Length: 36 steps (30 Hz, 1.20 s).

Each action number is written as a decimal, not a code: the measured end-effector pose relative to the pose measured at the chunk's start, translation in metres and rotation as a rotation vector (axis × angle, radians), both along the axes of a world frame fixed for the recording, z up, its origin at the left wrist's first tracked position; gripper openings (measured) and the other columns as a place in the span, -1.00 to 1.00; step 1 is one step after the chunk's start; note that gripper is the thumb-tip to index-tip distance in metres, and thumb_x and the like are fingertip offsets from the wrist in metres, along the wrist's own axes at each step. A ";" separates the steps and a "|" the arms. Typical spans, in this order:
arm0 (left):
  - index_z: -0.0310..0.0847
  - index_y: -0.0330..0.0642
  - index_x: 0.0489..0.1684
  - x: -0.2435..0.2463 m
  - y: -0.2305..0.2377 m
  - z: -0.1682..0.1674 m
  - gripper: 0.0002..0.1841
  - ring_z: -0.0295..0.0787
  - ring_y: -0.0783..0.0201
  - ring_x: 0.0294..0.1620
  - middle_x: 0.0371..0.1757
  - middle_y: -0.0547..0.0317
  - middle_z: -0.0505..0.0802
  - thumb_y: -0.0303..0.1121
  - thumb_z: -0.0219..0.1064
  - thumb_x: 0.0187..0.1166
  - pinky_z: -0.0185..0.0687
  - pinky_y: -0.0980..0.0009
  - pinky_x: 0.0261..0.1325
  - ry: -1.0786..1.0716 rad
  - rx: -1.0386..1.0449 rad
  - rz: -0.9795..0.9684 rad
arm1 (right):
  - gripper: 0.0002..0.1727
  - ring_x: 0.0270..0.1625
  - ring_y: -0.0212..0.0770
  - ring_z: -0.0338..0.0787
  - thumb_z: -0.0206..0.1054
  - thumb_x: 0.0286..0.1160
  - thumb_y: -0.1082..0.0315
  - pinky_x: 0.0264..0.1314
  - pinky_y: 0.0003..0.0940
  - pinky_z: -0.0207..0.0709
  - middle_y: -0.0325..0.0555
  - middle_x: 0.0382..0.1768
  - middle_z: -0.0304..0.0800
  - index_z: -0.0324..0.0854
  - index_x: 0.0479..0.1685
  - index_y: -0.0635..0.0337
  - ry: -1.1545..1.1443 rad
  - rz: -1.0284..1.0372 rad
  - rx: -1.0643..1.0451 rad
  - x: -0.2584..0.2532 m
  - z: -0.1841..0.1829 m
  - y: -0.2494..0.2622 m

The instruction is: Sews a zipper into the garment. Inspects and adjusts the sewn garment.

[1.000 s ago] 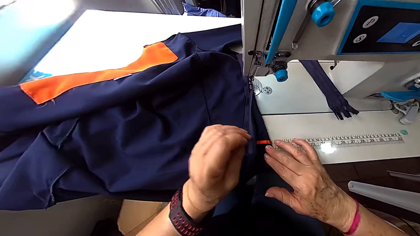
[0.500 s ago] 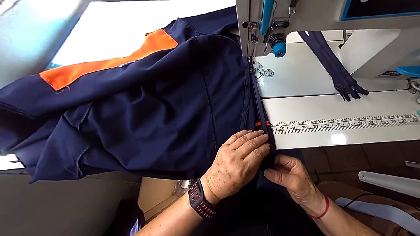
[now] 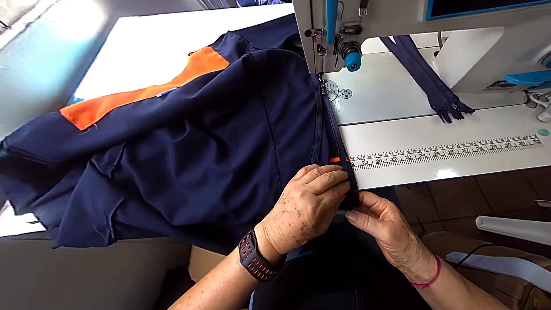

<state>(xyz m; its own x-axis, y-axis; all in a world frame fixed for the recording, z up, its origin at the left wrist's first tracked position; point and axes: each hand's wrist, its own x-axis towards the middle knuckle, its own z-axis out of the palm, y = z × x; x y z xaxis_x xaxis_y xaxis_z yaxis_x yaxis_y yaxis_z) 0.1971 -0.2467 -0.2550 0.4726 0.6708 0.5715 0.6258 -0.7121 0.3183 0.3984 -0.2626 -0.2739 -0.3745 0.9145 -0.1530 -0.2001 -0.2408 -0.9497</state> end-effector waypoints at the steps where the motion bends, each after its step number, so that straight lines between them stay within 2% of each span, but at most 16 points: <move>1: 0.90 -0.19 -0.11 0.000 -0.001 -0.001 -0.78 0.76 0.17 0.38 0.14 0.07 0.92 -0.40 0.27 0.62 0.55 0.23 0.51 -0.011 -0.001 0.002 | -0.86 -0.05 -0.48 0.85 0.39 0.45 0.43 0.14 -0.54 0.70 -0.23 -0.21 0.92 0.82 -0.14 0.22 0.008 -0.038 -0.031 -0.004 0.002 -0.002; 6: 0.88 -0.19 -0.05 -0.003 0.002 0.002 -0.78 0.79 0.23 0.32 0.14 0.06 0.91 -0.39 0.27 0.66 0.59 0.30 0.48 0.002 -0.011 -0.003 | -0.83 -0.07 -0.50 0.84 0.28 0.50 0.51 0.11 -0.53 0.70 -0.27 -0.24 0.90 0.82 -0.18 0.22 0.045 -0.071 -0.107 -0.010 0.003 -0.002; 9: 0.91 -0.07 -0.08 -0.002 0.010 0.011 -0.77 0.80 0.21 0.21 0.01 0.15 0.92 -0.37 0.26 0.65 0.63 0.27 0.33 0.097 0.003 -0.049 | -0.83 -0.11 -0.58 0.80 0.30 0.46 0.52 0.06 -0.59 0.65 -0.35 -0.29 0.87 0.83 -0.28 0.16 0.025 -0.061 -0.098 -0.007 0.004 0.001; 13: 0.92 -0.08 -0.20 0.000 0.016 0.021 -0.75 0.81 0.22 0.13 -0.12 0.21 0.91 -0.26 0.27 0.65 0.64 0.27 0.26 0.195 0.028 -0.082 | -0.81 -0.10 -0.58 0.80 0.30 0.46 0.53 0.07 -0.60 0.65 -0.35 -0.27 0.88 0.84 -0.24 0.15 0.048 -0.046 -0.086 -0.007 0.002 0.000; 19: 0.86 -0.14 -0.13 0.002 0.005 0.006 -0.81 0.80 0.21 0.14 -0.05 0.14 0.92 -0.34 0.28 0.70 0.59 0.27 0.24 0.153 0.112 -0.060 | -0.76 0.02 -0.52 0.83 0.25 0.46 0.56 0.19 -0.53 0.68 -0.28 -0.13 0.91 0.83 -0.06 0.24 0.110 0.007 -0.046 -0.002 -0.003 -0.003; 22: 0.81 -0.16 -0.13 0.002 0.003 0.001 -0.86 0.79 0.19 0.15 -0.03 0.10 0.91 -0.41 0.29 0.66 0.59 0.28 0.24 0.117 0.138 -0.046 | -0.76 0.01 -0.53 0.82 0.26 0.46 0.55 0.18 -0.54 0.68 -0.28 -0.14 0.91 0.84 -0.09 0.23 0.105 0.012 -0.034 -0.002 -0.007 -0.003; 27: 0.82 -0.14 -0.13 0.002 0.002 -0.003 -0.88 0.79 0.21 0.18 -0.01 0.13 0.91 -0.41 0.32 0.64 0.60 0.29 0.29 0.059 0.118 -0.030 | -0.77 0.02 -0.52 0.83 0.27 0.46 0.56 0.20 -0.53 0.67 -0.28 -0.13 0.91 0.84 -0.08 0.23 0.147 0.026 -0.058 -0.001 -0.007 -0.002; 29: 0.84 -0.11 -0.08 0.001 -0.002 -0.003 -0.77 0.75 0.21 0.24 0.06 0.13 0.90 -0.23 0.28 0.71 0.54 0.27 0.35 0.066 0.077 -0.034 | -0.78 -0.01 -0.52 0.83 0.29 0.45 0.55 0.17 -0.53 0.68 -0.29 -0.16 0.91 0.84 -0.12 0.20 0.164 0.042 -0.083 0.001 -0.005 -0.003; 30: 0.84 -0.10 0.00 -0.001 -0.004 -0.002 -0.63 0.72 0.21 0.30 0.12 0.13 0.89 -0.02 0.22 0.74 0.48 0.26 0.40 0.085 0.041 -0.041 | -0.80 -0.04 -0.52 0.83 0.30 0.45 0.53 0.13 -0.52 0.69 -0.30 -0.19 0.91 0.85 -0.16 0.18 0.175 0.059 -0.096 0.002 -0.004 -0.004; 32: 0.79 -0.09 0.19 -0.005 -0.009 0.000 -0.21 0.65 0.19 0.38 0.27 0.08 0.83 0.46 0.05 0.57 0.38 0.19 0.47 0.138 -0.022 -0.049 | -0.82 -0.10 -0.52 0.84 0.30 0.45 0.50 0.05 -0.52 0.70 -0.32 -0.25 0.90 0.85 -0.25 0.14 0.186 0.098 -0.126 0.007 0.000 -0.007; 33: 0.75 -0.09 0.29 -0.007 -0.012 0.000 -0.07 0.62 0.17 0.42 0.33 0.05 0.80 0.59 0.00 0.44 0.34 0.16 0.50 0.165 -0.038 -0.050 | -0.82 -0.14 -0.54 0.83 0.30 0.47 0.47 0.00 -0.53 0.69 -0.34 -0.29 0.89 0.84 -0.30 0.11 0.185 0.115 -0.142 0.010 0.003 -0.009; 34: 0.71 -0.09 0.37 -0.008 -0.015 -0.001 -0.03 0.59 0.14 0.45 0.38 0.04 0.77 0.62 0.01 0.40 0.31 0.15 0.54 0.194 -0.042 -0.048 | -0.81 -0.19 -0.55 0.82 0.30 0.51 0.44 -0.05 -0.55 0.68 -0.36 -0.33 0.87 0.83 -0.33 0.08 0.183 0.136 -0.156 0.012 0.006 -0.011; 35: 0.67 -0.08 0.42 -0.008 -0.017 -0.002 -0.10 0.57 0.12 0.48 0.41 0.04 0.75 0.54 0.06 0.47 0.29 0.14 0.58 0.217 -0.036 -0.044 | -0.80 -0.25 -0.57 0.80 0.29 0.57 0.41 -0.13 -0.58 0.67 -0.39 -0.37 0.85 0.82 -0.36 0.06 0.172 0.157 -0.155 0.014 0.009 -0.014; 36: 0.64 -0.07 0.45 -0.009 -0.018 -0.004 -0.26 0.55 0.10 0.51 0.43 0.04 0.73 0.36 0.12 0.59 0.26 0.14 0.63 0.226 -0.028 -0.042 | -0.77 -0.35 -0.60 0.77 0.28 0.63 0.37 -0.24 -0.62 0.65 -0.42 -0.44 0.82 0.79 -0.39 0.05 0.141 0.179 -0.119 0.016 0.012 -0.016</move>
